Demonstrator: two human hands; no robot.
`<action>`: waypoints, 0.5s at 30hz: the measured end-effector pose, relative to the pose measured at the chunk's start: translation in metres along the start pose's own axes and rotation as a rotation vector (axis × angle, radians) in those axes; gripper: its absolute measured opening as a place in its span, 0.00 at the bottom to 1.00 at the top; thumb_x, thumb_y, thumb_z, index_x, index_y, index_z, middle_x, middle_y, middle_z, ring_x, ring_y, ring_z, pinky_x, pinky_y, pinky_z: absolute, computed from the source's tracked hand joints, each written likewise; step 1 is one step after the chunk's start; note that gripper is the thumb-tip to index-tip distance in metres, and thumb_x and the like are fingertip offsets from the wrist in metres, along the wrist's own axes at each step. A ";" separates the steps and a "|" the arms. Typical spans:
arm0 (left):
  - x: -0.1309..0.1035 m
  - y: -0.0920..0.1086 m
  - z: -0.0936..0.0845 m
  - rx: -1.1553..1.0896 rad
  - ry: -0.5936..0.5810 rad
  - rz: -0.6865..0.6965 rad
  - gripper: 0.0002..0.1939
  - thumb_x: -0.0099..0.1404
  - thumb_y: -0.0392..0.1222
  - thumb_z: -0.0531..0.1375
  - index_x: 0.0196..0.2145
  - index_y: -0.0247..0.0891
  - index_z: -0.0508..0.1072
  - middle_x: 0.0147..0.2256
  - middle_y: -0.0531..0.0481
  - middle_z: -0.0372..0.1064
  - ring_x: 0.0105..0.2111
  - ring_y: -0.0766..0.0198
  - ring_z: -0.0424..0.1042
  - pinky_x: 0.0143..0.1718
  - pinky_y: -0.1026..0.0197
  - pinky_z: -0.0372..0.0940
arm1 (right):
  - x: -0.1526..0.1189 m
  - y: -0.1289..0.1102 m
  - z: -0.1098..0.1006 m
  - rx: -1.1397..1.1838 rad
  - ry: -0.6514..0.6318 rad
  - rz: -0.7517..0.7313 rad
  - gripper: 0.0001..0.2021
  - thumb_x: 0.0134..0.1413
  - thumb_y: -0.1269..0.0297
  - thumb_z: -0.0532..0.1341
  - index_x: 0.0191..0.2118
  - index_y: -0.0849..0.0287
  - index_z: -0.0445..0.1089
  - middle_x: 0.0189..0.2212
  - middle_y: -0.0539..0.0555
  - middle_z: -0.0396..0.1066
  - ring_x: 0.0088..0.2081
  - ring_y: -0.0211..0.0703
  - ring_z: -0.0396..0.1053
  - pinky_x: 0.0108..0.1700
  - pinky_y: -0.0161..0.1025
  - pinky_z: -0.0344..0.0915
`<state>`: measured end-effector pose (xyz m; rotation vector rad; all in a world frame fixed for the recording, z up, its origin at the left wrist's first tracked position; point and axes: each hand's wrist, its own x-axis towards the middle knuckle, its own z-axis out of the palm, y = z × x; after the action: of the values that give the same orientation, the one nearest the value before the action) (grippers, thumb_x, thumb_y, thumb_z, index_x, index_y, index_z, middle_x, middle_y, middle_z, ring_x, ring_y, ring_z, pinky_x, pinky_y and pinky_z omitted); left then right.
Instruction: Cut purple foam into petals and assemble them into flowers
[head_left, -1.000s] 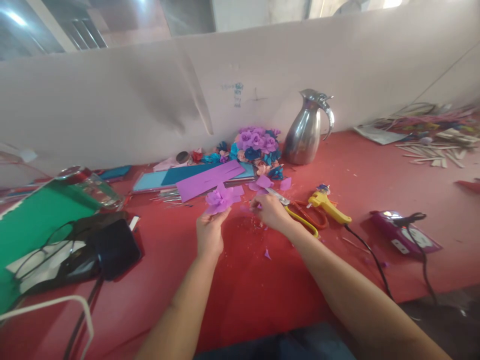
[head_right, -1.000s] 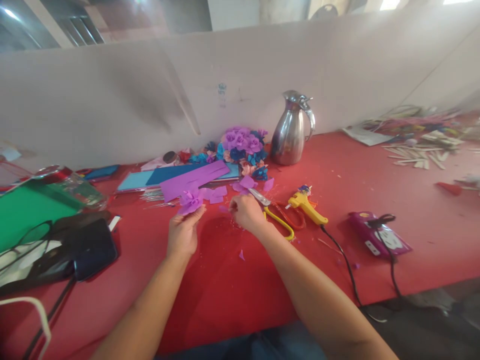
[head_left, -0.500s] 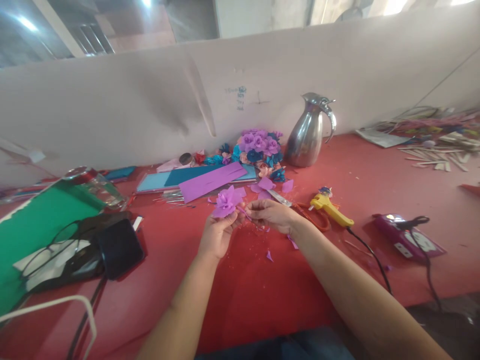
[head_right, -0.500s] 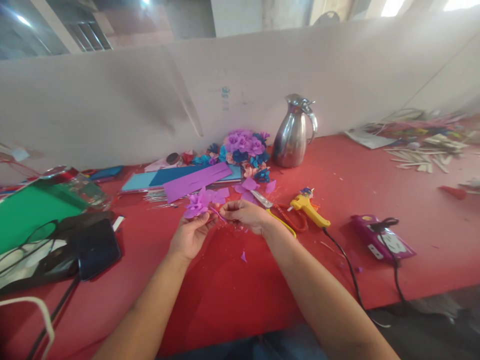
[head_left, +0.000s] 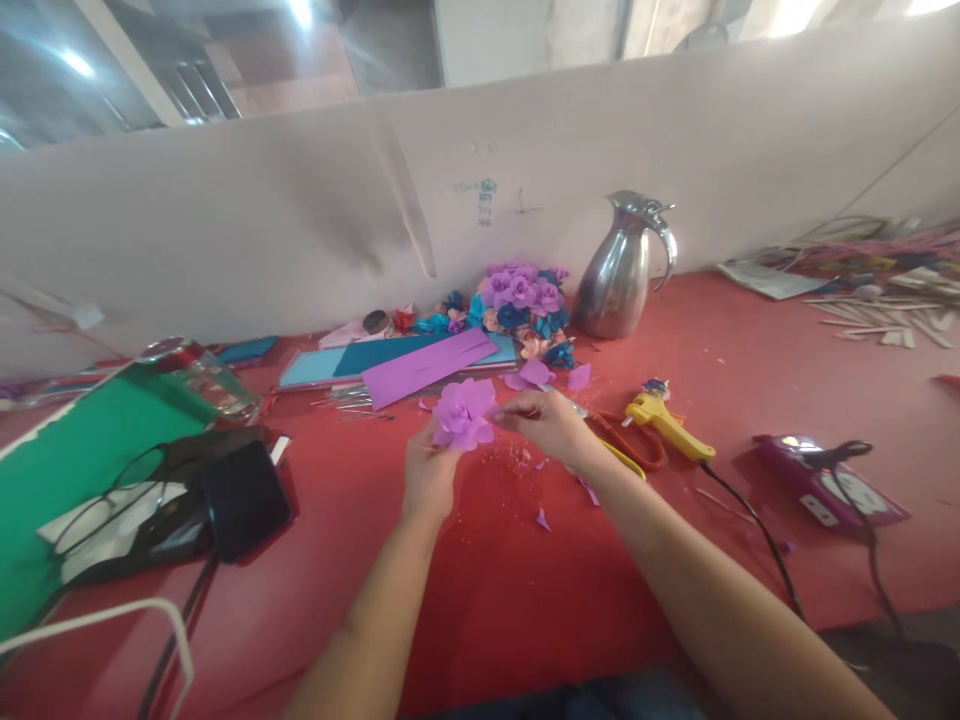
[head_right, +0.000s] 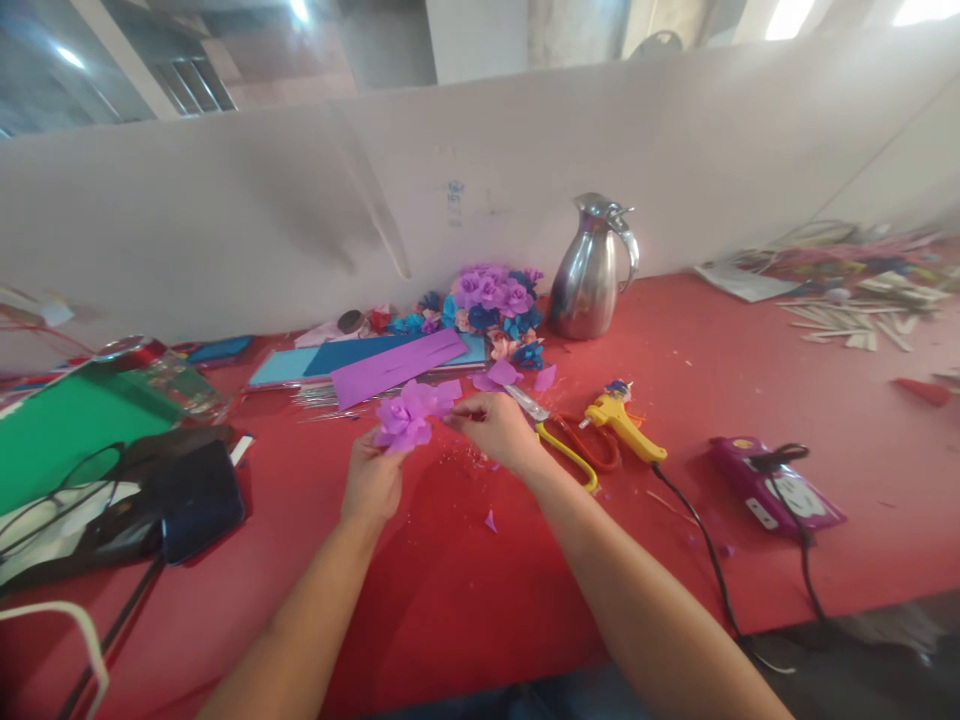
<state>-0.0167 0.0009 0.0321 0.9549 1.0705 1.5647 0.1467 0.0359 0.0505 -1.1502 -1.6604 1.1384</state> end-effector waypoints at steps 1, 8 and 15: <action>0.000 -0.001 0.000 0.024 0.026 0.036 0.10 0.46 0.38 0.70 0.30 0.39 0.80 0.32 0.52 0.78 0.35 0.63 0.74 0.43 0.60 0.67 | 0.000 0.000 0.001 0.070 0.040 0.017 0.14 0.44 0.52 0.65 0.25 0.59 0.76 0.21 0.47 0.67 0.26 0.36 0.61 0.31 0.36 0.55; -0.001 -0.008 -0.001 0.140 0.169 0.107 0.14 0.47 0.42 0.68 0.35 0.39 0.80 0.34 0.50 0.78 0.37 0.60 0.73 0.41 0.61 0.66 | -0.007 -0.008 0.022 0.712 0.172 0.175 0.14 0.32 0.54 0.72 0.22 0.59 0.74 0.21 0.48 0.65 0.25 0.34 0.58 0.34 0.37 0.59; -0.002 -0.013 -0.005 0.293 0.183 0.158 0.10 0.51 0.42 0.66 0.33 0.40 0.80 0.34 0.52 0.78 0.39 0.59 0.72 0.42 0.62 0.63 | -0.010 -0.005 0.042 0.808 0.322 0.250 0.14 0.28 0.57 0.73 0.23 0.59 0.73 0.22 0.48 0.68 0.24 0.33 0.59 0.29 0.35 0.57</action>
<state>-0.0169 -0.0001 0.0178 1.1315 1.4104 1.6772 0.1092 0.0163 0.0431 -0.9377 -0.6937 1.4901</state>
